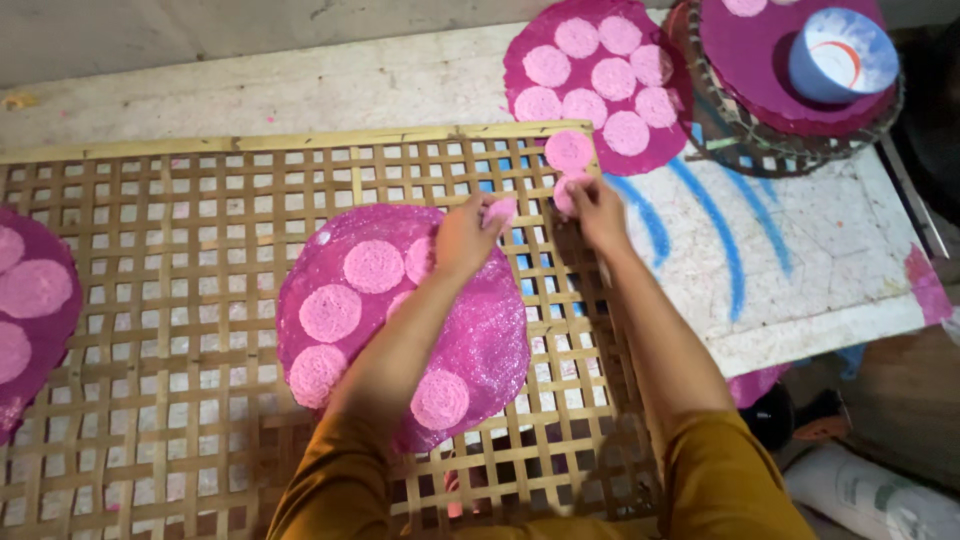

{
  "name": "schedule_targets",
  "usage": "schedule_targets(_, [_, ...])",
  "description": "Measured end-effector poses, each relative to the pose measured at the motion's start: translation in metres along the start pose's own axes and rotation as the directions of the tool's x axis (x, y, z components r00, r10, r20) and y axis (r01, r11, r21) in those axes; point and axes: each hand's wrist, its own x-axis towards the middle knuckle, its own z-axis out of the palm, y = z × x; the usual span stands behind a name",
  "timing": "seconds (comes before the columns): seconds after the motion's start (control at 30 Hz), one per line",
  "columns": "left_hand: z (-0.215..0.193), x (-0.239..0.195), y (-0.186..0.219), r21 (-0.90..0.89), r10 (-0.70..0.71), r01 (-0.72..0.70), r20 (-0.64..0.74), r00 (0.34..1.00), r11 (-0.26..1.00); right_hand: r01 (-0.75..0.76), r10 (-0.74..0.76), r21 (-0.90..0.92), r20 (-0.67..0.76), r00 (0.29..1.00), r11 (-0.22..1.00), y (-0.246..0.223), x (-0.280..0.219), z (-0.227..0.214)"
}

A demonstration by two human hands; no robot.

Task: The person picks up small pink discs from a pink cloth and places them onto a wooden lattice frame by hand.

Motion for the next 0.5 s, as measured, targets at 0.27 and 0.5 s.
schedule_targets(0.27, [-0.028,-0.072,0.028,0.304,0.225,-0.219,0.015,0.974,0.927,-0.395,0.309,0.630,0.248,0.918,0.668,0.013,-0.067,0.002])
schedule_targets(0.5, [-0.081,-0.074,-0.043,0.592,-0.037,0.042,-0.020,0.999,0.805,0.093,-0.138,-0.335,-0.114,0.984,0.938,0.035,-0.063,-0.023])
